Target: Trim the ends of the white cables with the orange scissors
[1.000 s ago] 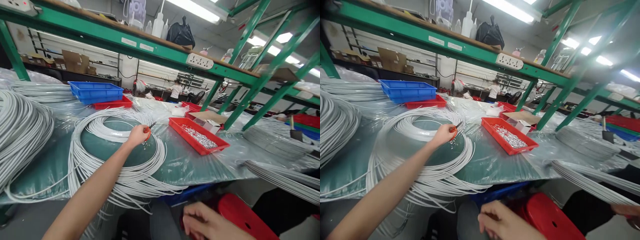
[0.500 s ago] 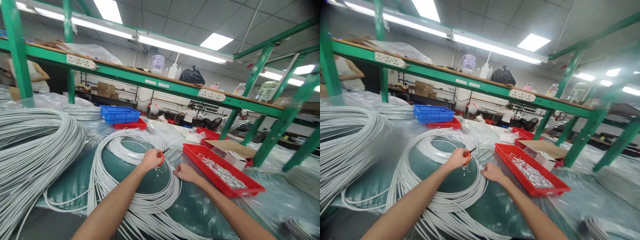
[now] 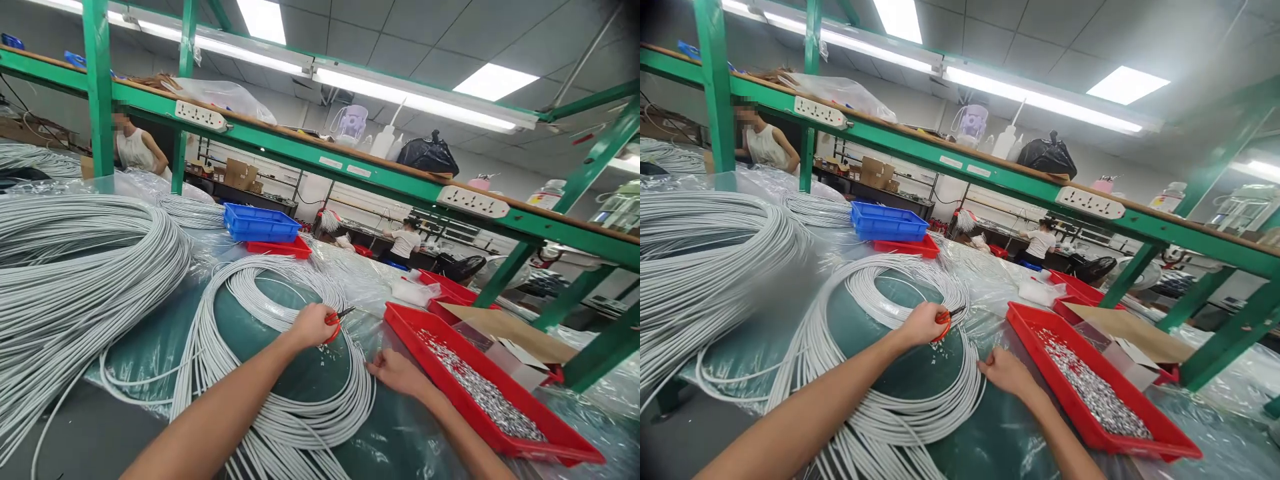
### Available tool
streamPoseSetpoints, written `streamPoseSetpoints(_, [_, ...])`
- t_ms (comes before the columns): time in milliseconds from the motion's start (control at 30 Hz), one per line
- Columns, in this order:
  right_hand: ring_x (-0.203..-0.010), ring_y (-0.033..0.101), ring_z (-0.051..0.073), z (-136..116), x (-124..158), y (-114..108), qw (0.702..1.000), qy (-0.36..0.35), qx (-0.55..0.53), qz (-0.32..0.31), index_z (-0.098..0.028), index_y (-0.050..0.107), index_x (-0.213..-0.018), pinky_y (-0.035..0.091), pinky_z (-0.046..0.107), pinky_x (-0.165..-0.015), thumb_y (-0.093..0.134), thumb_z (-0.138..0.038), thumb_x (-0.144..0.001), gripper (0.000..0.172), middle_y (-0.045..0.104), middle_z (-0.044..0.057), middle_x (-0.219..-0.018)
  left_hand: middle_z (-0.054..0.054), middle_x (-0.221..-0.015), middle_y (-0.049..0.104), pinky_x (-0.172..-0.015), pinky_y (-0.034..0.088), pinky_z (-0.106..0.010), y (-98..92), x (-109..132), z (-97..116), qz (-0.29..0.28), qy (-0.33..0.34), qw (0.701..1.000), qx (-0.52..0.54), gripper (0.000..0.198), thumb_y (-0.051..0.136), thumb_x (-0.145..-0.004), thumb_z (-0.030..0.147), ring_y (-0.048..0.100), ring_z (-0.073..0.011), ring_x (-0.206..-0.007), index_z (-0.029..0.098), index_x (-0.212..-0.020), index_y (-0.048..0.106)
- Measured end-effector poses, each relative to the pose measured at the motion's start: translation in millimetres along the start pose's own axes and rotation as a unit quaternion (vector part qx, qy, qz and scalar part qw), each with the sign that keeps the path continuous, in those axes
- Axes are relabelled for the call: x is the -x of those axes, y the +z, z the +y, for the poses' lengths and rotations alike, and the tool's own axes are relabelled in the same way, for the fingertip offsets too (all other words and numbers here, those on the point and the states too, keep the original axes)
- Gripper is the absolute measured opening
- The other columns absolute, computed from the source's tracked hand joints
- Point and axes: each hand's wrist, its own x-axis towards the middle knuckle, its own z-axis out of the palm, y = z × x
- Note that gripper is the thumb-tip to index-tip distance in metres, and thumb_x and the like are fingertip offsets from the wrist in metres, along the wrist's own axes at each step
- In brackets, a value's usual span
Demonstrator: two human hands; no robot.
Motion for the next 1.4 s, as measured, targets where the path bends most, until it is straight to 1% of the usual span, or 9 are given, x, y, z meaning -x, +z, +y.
streamPoseSetpoints(133, [-0.045,0.029,0.008,2.7,-3.6,3.6,0.999,-0.005,-0.039,-0.033,-0.017,0.040,-0.046,0.018,0.023,-0.046,0.059,-0.024,-0.067,0.029,0.032,-0.005,-0.043,0.003,-0.064,0.055,-0.068,0.044,-0.029,1.0,-0.5,-1.0,-0.003,0.008,1.000,0.003,0.030,0.060,-0.088,0.038,0.052,-0.0129,-0.063,0.015,-0.070,0.057])
streamPoseSetpoints(267, [-0.047,0.026,0.008,1.4,-4.3,7.5,0.994,-0.021,-0.109,-0.016,-0.019,0.036,-0.048,0.017,0.023,-0.046,0.059,-0.032,-0.067,0.033,0.029,-0.006,-0.045,0.004,-0.059,0.048,-0.063,0.039,-0.027,2.4,-1.2,-2.6,-0.002,0.014,1.000,0.009,0.031,0.061,-0.087,0.036,0.045,-0.0116,-0.057,0.016,-0.064,0.053])
streamPoseSetpoints(467, [-0.046,0.037,0.010,-6.2,17.3,-0.8,0.968,-0.051,-0.246,0.008,-0.019,0.049,-0.068,0.024,0.023,-0.043,0.056,-0.062,-0.071,0.044,0.044,-0.003,-0.053,0.007,-0.055,0.036,-0.060,0.032,-0.025,3.1,-1.6,-3.3,0.009,0.025,0.998,0.049,0.032,0.061,-0.084,0.029,0.035,-0.0109,-0.054,0.018,-0.059,0.045])
streamPoseSetpoints(633, [-0.057,0.051,0.014,-35.8,34.2,-9.3,0.891,-0.053,-0.450,0.030,-0.016,0.058,-0.084,0.036,0.024,-0.047,0.072,-0.061,-0.065,0.051,0.059,0.002,-0.067,0.008,-0.052,0.030,-0.058,0.025,-0.026,5.4,-0.7,-2.1,0.006,0.030,0.991,0.130,0.034,0.063,-0.078,0.024,0.029,-0.0104,-0.052,0.019,-0.054,0.040])
streamPoseSetpoints(733, [-0.051,0.047,0.011,-54.4,27.4,-3.9,0.835,-0.059,-0.547,0.016,-0.016,0.058,-0.087,0.036,0.023,-0.050,0.074,-0.055,-0.068,0.046,0.053,-0.003,-0.060,0.008,-0.051,0.032,-0.054,0.025,-0.025,8.1,-1.4,-0.9,-0.004,0.021,0.979,0.203,0.033,0.062,-0.077,0.028,0.031,-0.0090,-0.051,0.018,-0.054,0.041])
streamPoseSetpoints(833, [-0.044,0.038,0.008,-65.9,11.2,8.3,0.808,-0.080,-0.584,-0.005,-0.017,0.057,-0.082,0.033,0.023,-0.046,0.074,-0.054,-0.067,0.043,0.040,-0.007,-0.052,0.004,-0.053,0.044,-0.049,0.030,-0.023,7.9,-3.1,3.8,-0.021,-0.001,0.959,0.282,0.032,0.058,-0.077,0.041,0.041,-0.0093,-0.049,0.017,-0.059,0.048])
streamPoseSetpoints(1000, [-0.040,0.027,0.006,-66.9,-7.5,29.4,0.798,-0.114,-0.592,-0.010,-0.017,0.054,-0.074,0.026,0.021,-0.042,0.070,-0.056,-0.071,0.043,0.028,-0.010,-0.048,-0.001,-0.058,0.056,-0.046,0.040,-0.022,2.5,-4.9,13.1,-0.025,-0.025,0.930,0.366,0.040,0.060,-0.073,0.053,0.050,-0.0103,-0.048,0.014,-0.065,0.056])
streamPoseSetpoints(1233, [-0.040,0.023,0.006,-53.9,5.6,35.3,0.802,-0.156,-0.576,0.003,-0.017,0.056,-0.072,0.021,0.021,-0.040,0.067,-0.051,-0.077,0.037,0.025,-0.009,-0.048,-0.002,-0.060,0.060,-0.049,0.042,-0.020,3.8,2.9,20.0,-0.054,-0.045,0.918,0.391,0.033,0.071,-0.067,0.044,0.050,-0.0088,-0.051,0.012,-0.064,0.060])
streamPoseSetpoints(1400, [-0.040,0.022,0.005,-53.8,6.8,37.4,0.805,-0.159,-0.572,0.016,-0.017,0.056,-0.069,0.019,0.020,-0.039,0.062,-0.047,-0.078,0.032,0.027,-0.009,-0.046,0.001,-0.056,0.058,-0.048,0.040,-0.020,0.1,4.3,25.7,-0.072,-0.070,0.924,0.368,0.029,0.073,-0.066,0.039,0.049,-0.0084,-0.048,0.013,-0.066,0.060])
